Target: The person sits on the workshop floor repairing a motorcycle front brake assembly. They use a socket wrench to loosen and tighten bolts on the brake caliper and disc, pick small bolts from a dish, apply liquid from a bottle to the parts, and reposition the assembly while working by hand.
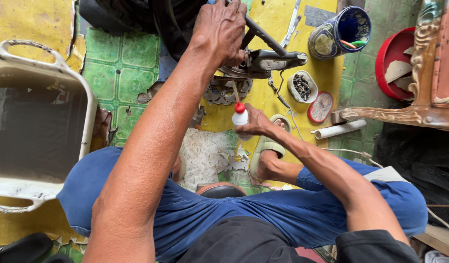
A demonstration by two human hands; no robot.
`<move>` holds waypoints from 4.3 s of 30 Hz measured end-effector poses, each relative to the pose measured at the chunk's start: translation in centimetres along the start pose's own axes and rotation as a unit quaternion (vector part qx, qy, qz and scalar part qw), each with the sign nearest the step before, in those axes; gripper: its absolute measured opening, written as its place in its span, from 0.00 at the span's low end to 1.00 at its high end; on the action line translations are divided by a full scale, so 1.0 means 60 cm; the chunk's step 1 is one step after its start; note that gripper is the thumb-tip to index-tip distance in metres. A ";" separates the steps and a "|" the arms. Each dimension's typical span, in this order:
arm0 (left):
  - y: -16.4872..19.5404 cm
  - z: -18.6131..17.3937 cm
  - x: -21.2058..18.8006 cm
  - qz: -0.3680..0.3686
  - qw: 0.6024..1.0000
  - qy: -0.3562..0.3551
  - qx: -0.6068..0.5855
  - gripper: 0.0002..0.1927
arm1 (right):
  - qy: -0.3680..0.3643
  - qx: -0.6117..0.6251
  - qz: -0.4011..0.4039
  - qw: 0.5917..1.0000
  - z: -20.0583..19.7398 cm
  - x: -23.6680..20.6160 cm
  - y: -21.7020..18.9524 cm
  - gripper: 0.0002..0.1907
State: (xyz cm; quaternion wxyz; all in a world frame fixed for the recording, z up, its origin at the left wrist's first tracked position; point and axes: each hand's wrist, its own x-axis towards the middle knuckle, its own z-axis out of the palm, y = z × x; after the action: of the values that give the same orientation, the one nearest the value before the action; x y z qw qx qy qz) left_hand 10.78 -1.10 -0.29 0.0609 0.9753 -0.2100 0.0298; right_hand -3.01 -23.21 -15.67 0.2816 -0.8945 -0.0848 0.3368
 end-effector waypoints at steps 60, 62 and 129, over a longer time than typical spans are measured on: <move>-0.060 -0.025 0.009 0.046 0.997 -0.024 -0.059 0.17 | 0.178 -0.158 -0.147 0.960 -0.261 0.095 -0.204 0.21; -0.066 -0.022 0.009 0.063 0.995 -0.011 -0.079 0.17 | 0.185 -0.140 -0.175 0.957 -0.264 0.098 -0.210 0.19; -0.046 0.027 0.004 0.027 0.996 0.074 -0.029 0.20 | 0.191 -0.200 -0.201 0.940 -0.277 0.091 -0.204 0.18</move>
State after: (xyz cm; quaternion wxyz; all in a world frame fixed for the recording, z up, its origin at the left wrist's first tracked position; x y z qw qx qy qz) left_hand 12.19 1.10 -2.17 0.1040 0.9621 -0.2323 0.0976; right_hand 12.41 -18.66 -1.66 0.1693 -0.9443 -0.2727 0.0724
